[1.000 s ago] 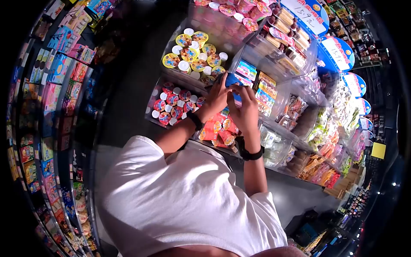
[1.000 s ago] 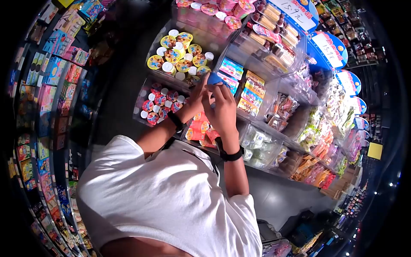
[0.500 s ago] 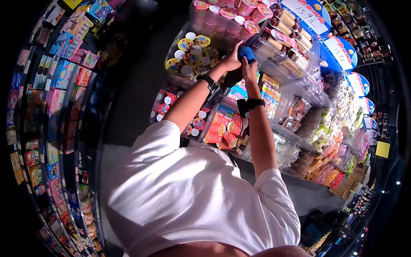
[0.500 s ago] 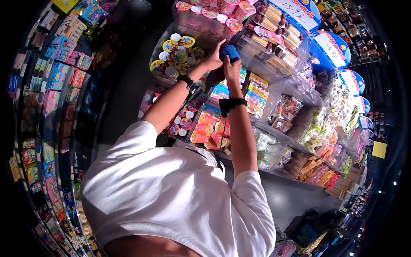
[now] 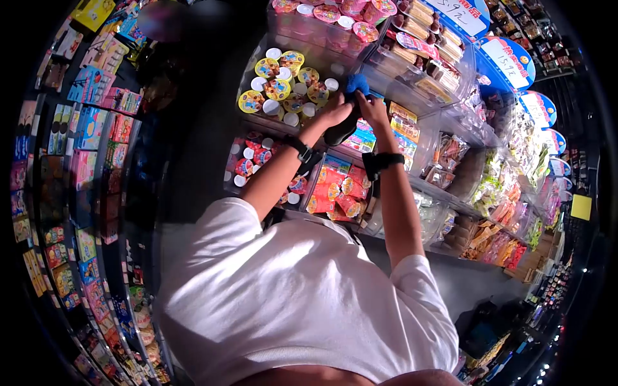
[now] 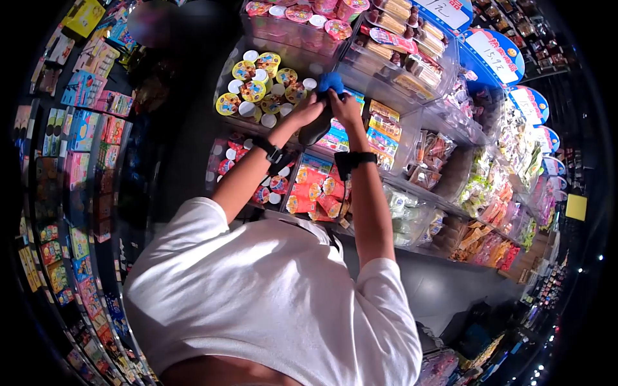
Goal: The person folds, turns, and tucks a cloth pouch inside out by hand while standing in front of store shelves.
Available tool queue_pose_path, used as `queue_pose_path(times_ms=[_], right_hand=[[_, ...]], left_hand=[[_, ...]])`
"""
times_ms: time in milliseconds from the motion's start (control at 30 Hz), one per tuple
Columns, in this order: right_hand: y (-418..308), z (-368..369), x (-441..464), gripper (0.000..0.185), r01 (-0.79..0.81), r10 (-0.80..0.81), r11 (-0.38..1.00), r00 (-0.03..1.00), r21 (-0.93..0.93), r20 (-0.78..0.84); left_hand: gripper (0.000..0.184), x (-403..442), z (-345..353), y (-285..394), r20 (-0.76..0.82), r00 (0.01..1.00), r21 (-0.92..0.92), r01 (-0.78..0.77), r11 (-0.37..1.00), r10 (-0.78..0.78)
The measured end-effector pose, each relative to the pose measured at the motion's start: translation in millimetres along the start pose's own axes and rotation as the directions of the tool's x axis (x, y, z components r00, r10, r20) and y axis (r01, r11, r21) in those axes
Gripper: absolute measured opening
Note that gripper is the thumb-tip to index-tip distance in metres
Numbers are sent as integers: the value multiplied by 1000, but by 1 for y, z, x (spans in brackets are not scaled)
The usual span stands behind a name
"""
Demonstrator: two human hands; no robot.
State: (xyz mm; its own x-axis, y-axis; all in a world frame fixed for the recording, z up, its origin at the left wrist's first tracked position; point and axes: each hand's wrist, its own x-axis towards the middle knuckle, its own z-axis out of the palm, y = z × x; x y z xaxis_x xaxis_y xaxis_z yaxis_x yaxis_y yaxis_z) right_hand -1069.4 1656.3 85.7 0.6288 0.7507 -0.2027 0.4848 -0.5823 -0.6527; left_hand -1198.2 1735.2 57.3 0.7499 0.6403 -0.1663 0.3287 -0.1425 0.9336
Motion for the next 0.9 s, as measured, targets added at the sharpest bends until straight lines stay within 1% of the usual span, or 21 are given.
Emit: queue_pose_path(times_ms=[33, 67, 133, 167, 200, 267, 300, 333, 400, 467, 533, 567, 600, 633, 667, 700, 733, 800, 833, 867, 900], right_hand=[[-1, -2, -8, 56, 16, -15, 998, 1000, -62, 22], [-4, -1, -24, 54, 31, -26, 993, 999, -115, 45], [-22, -2, -63, 51, 166, -172, 963, 985, -213, -13], [-25, 0, -74, 50, 178, -187, 959, 982, -219, -21], [-29, -1, -85, 51, 229, -247, 925, 969, -302, -22], [-12, 12, -75, 51, 338, -358, 904, 933, -262, -28], [-12, 18, -73, 51, 264, -292, 943, 949, -204, -119], [-13, 22, -67, 51, 266, -296, 951, 933, -159, -206], [-12, 22, -48, 52, 249, -272, 961, 935, -125, -229], [-25, 20, -47, 53, 186, -180, 983, 934, -11, -309], [-32, 17, -50, 55, 232, -205, 971, 933, 59, -296], [-26, 24, -50, 53, 318, -281, 947, 891, 50, -356], [-30, 21, -60, 50, 270, -251, 962, 925, 32, -286], [-28, 23, -69, 49, 270, -251, 963, 926, 28, -283], [-28, 26, -74, 48, 277, -259, 961, 923, 26, -284], [-29, 26, -83, 48, 286, -254, 955, 929, 84, -270], [-24, 31, -89, 46, 351, -318, 934, 902, 66, -291], [-28, 32, -114, 43, 407, -388, 913, 870, 0, -304], [-32, 32, -131, 38, 350, -329, 937, 897, 19, -295], [-30, 35, -143, 41, 372, -354, 928, 892, 10, -280], [-24, 40, -152, 42, 383, -381, 923, 887, -47, -259]], left_hand=[[54, -16, -3, 8, -15, 999, 14, 32, 999, -32], [51, -28, -4, 10, 19, 998, 69, 55, 996, -56], [48, -57, -4, 13, -32, 999, 208, -33, 978, 41], [45, -72, -9, 25, -22, 998, 250, -43, 967, 51], [43, -70, 1, 5, -57, 988, 282, -123, 952, 144], [36, -72, 5, 2, -124, 978, 274, -129, 953, 167], [34, -62, 0, 6, -84, 985, 232, -130, 964, 153], [34, -56, -3, 9, -52, 992, 134, -106, 985, 113], [38, -39, -5, 15, -117, 987, 62, -100, 993, 107], [43, -32, -11, 31, -146, 986, -3, -80, 997, 79], [46, -18, -8, 12, -84, 994, 37, -60, 998, 63], [44, -21, -8, 8, -70, 996, 56, -54, 997, 58], [42, -30, -6, 7, -52, 998, 68, -44, 997, 47], [39, -41, -5, 5, -51, 998, 109, -40, 993, 46], [36, -54, -9, 8, -55, 997, 153, -42, 987, 51], [38, -63, -13, 3, 21, 999, 256, -46, 966, 42], [36, -72, -11, -4, -20, 996, 326, -74, 942, 85], [34, -90, -9, -16, -27, 996, 70, -89, 994, 91], [33, -103, -10, -18, -9, 997, 100, -81, 992, 82], [32, -119, -12, -14, 9, 997, 130, -71, 989, 70], [31, -133, -8, -20, -15, 998, -12, -68, 998, 68]])
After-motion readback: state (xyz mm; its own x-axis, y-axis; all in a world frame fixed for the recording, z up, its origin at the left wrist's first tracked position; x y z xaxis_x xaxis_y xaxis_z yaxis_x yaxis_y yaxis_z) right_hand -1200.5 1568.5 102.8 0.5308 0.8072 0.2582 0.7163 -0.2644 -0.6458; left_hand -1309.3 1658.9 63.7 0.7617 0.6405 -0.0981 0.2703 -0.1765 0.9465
